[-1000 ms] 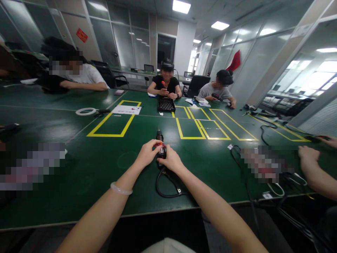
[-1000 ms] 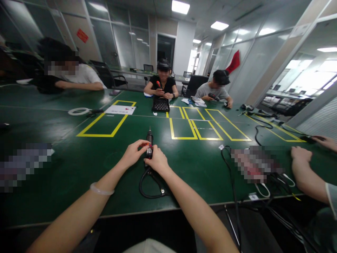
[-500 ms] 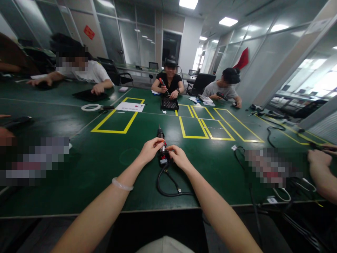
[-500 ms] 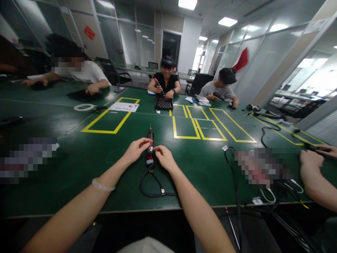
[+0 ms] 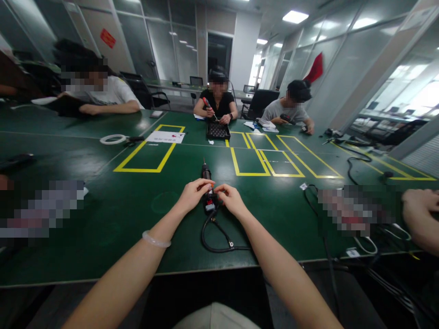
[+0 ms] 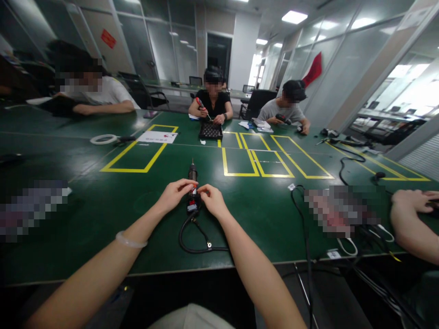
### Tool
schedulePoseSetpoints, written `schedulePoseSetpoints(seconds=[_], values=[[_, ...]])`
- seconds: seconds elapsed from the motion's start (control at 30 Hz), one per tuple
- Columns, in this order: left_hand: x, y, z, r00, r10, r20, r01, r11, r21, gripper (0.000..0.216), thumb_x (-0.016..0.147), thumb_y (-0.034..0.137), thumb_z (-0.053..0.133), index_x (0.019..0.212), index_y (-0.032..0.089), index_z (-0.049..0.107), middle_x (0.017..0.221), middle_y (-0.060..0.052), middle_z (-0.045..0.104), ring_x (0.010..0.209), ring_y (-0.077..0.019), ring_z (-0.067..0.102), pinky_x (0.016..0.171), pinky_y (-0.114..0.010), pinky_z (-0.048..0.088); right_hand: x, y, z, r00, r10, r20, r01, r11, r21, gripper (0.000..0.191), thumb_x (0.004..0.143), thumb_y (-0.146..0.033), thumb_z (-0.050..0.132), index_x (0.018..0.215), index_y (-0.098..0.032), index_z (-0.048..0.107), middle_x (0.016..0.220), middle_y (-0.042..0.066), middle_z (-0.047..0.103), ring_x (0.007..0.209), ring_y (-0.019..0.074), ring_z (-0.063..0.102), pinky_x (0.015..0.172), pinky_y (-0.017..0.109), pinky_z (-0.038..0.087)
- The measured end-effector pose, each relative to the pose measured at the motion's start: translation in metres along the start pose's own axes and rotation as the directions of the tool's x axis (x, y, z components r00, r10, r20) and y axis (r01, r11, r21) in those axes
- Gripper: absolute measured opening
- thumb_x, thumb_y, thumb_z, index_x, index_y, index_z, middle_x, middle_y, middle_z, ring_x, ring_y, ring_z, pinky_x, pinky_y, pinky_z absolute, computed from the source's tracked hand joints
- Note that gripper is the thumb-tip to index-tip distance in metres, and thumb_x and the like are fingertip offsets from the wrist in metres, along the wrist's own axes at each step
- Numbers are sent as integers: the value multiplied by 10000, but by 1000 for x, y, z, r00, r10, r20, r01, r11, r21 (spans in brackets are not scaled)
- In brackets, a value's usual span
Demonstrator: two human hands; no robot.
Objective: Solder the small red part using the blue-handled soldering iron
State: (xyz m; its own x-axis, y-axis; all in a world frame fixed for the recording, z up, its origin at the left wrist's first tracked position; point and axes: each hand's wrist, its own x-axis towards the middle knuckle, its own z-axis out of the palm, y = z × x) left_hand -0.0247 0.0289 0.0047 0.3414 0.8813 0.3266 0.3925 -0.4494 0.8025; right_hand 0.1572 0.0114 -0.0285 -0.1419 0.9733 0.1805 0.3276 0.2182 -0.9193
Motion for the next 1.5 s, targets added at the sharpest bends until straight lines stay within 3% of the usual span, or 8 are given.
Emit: schedulePoseSetpoints(seconds=[0.2,0.43,0.67,0.83,1.07,1.3,1.5], values=[[-1,1,5,999,-35,1,34,986,-163,304,838,406,588,1007,157,624,892,-52,694,793,-186,660,720,-291,513,1,-5,0,999,-3,-41,7,996,85,171,791,-269,514,870,-184,639,792,3,645,647,117,549,547,209,436],[-3,3,3,1000,18,18,-17,999,-36,280,870,375,538,995,180,696,967,-59,708,851,-197,657,760,-295,501,-2,-12,-2,998,56,-22,-48,958,284,257,780,-415,605,883,-180,606,772,16,654,616,110,562,483,192,400],[-4,4,5,998,32,54,-30,998,-49,270,848,399,574,940,173,688,901,-49,710,810,-196,666,729,-287,511,-4,-17,-4,995,98,1,-93,936,338,259,702,-358,666,862,-185,561,658,-32,614,495,78,490,432,177,344],[-4,4,3,993,113,42,-118,984,134,223,879,326,511,963,205,678,993,-46,704,965,-216,640,889,-350,479,-2,-13,-12,982,179,54,-187,942,278,138,682,-259,603,783,-173,562,567,-42,597,412,63,427,377,168,295],[-4,-2,3,957,162,242,-211,958,192,220,842,238,514,985,236,680,1233,-39,656,1278,-236,497,1095,-440,355,-2,-5,-22,960,240,147,-258,958,125,56,654,-153,550,708,-167,547,499,-61,555,368,49,434,341,134,286],[-4,-4,1,944,163,287,-217,962,167,209,852,248,524,1000,240,672,1271,-53,634,1335,-252,442,1106,-461,336,-4,-5,-20,955,212,206,-243,960,138,95,715,-197,612,732,-168,523,542,-34,610,394,68,514,325,127,336],[-5,-3,2,947,142,287,-195,967,165,184,855,259,513,983,232,643,1275,-66,629,1348,-258,423,1103,-459,333,-6,-4,-15,968,169,186,-186,979,80,144,748,-238,636,759,-182,503,531,-58,573,388,72,503,331,137,335]])
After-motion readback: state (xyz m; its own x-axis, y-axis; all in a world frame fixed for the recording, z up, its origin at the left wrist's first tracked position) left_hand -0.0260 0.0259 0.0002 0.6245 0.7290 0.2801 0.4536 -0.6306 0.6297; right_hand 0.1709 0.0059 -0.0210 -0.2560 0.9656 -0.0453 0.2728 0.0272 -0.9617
